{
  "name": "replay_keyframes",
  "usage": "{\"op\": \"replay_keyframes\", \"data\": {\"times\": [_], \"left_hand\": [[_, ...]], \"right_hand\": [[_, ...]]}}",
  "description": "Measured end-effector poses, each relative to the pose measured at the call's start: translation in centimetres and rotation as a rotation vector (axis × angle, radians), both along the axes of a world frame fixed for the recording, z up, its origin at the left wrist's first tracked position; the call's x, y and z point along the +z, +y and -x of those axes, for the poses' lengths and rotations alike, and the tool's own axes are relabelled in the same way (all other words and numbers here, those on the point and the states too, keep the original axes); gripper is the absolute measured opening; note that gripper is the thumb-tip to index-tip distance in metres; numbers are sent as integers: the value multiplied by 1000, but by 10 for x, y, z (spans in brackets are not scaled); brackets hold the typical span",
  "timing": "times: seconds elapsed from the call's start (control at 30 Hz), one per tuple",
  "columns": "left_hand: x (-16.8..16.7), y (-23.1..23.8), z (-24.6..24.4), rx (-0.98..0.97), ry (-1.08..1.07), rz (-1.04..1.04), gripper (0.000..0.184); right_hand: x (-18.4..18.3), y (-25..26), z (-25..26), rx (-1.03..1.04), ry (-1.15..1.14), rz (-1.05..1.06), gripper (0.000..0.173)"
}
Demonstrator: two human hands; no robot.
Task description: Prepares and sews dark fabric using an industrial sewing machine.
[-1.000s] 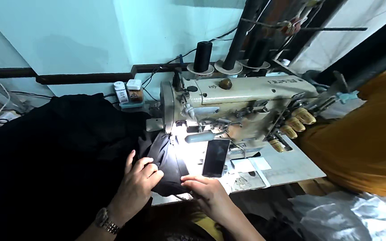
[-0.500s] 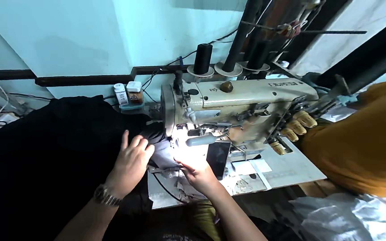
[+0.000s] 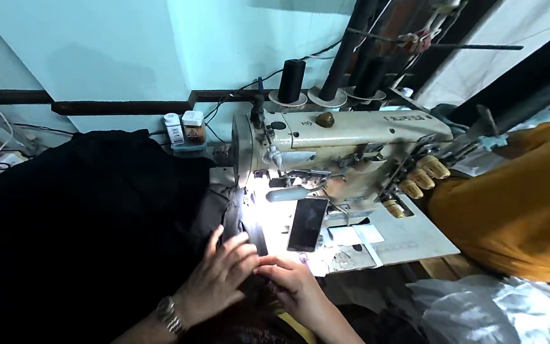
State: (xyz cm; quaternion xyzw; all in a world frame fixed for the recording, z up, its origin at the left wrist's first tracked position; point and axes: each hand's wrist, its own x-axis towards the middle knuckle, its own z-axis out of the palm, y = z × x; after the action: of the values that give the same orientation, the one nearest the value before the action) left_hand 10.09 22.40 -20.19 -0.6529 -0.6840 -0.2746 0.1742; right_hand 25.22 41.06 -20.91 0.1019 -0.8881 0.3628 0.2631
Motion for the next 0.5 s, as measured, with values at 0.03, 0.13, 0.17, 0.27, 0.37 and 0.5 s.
{"op": "replay_keyframes", "data": {"times": [0.03,0.13,0.17,0.27,0.37,0.5], "left_hand": [[-13,5,10,85,42,-30,34],[-22,10,34,256,112,-100,23],[-14,7,34,281,125,-90,20],[5,-4,24,290,134,-43,17],[11,-6,25,273,137,0,19],[19,5,43,283,166,85,20]], "right_hand": [[2,1,-1,-6,3,-7,20],[7,4,-1,-22,-2,-46,20],[8,5,-2,-19,1,-47,19],[11,7,-7,0,40,-32,19],[6,8,-5,-20,40,-26,19],[4,10,10,-84,31,-64,20]]}}
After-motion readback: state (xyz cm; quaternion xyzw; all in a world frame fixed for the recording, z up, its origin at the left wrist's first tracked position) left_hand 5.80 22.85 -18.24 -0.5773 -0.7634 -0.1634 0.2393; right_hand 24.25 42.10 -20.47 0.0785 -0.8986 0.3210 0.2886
